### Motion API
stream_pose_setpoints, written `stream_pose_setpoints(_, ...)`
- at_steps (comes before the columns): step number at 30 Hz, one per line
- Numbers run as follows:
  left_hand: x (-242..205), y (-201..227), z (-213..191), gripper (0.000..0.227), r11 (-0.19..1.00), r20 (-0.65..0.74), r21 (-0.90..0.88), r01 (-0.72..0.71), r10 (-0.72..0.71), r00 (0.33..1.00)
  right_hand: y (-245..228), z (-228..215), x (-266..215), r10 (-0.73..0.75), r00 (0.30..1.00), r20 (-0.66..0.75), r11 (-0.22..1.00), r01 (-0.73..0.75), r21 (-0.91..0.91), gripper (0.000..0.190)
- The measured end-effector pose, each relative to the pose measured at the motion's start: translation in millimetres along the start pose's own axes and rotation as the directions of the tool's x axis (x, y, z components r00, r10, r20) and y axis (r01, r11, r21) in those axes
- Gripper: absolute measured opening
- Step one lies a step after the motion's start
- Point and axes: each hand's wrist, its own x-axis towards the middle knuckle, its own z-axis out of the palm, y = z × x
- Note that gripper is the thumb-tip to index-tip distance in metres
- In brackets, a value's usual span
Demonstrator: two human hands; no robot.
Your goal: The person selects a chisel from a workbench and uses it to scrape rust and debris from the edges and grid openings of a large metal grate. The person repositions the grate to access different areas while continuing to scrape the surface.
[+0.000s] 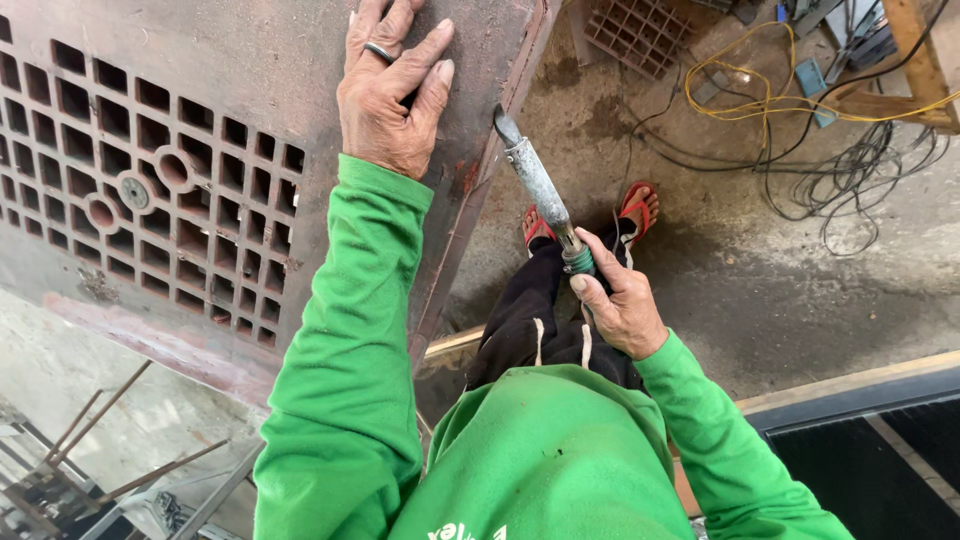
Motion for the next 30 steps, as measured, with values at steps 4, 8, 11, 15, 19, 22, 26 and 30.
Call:
stream_pose_setpoints(4, -1.5, 0.9, 0.6, 0.03, 0.999, 0.0, -0.027, 0.03, -0.03, 1.0, 0.7, -15.0, 3.4, 0.027, 0.999, 0.019, 0.996, -0.025, -0.08, 0.055)
stream_pose_setpoints(8, 0.5, 6.1, -0.9, 0.028, 0.998, -0.003, -0.045, 0.047, -0.048, 0.999, -8.0, -36.8, 12.4, -0.152, 0.987, 0.053, 0.959, 0.16, -0.233, 0.056)
stream_pose_setpoints(11, 2.7, 8.8, -1.4, 0.03, 0.999, -0.033, -0.037, 0.001, -0.002, 0.999, -23.5, -56.7, 18.8, -0.163, 0.983, 0.087, 0.93, 0.182, -0.318, 0.058)
stream_pose_setpoints(15, 1.2, 11.4, -4.4, 0.03, 0.997, -0.025, -0.069, 0.028, -0.03, 0.999, -54.0, -79.4, 25.1, -0.078, 0.987, 0.142, 0.872, 0.137, -0.469, 0.062)
stream_pose_setpoints(19, 0.8, 13.5, -4.7, 0.031, 0.992, -0.038, -0.111, 0.059, -0.064, 0.997, -90.5, -88.9, 26.9, -0.091, 0.981, 0.172, 0.797, 0.175, -0.578, 0.061)
stream_pose_setpoints(22, -0.6, 13.0, -6.9, 0.031, 0.984, -0.028, -0.143, 0.104, -0.109, 0.994, -110.4, -89.0, 23.8, -0.027, 0.987, 0.161, 0.749, 0.127, -0.65, 0.063)
stream_pose_setpoints(26, 0.7, 12.1, -4.0, 0.031, 0.99, -0.055, -0.129, 0.05, -0.058, 0.997, -114.2, -87.4, 19.6, -0.033, 0.988, 0.148, 0.732, 0.125, -0.67, 0.064)
stream_pose_setpoints(30, 2.0, 8.6, -4.9, 0.031, 0.994, -0.055, -0.103, 0.035, -0.041, 0.998, -84.8, -74.4, 21.3, -0.108, 0.984, 0.143, 0.815, 0.17, -0.554, 0.062)
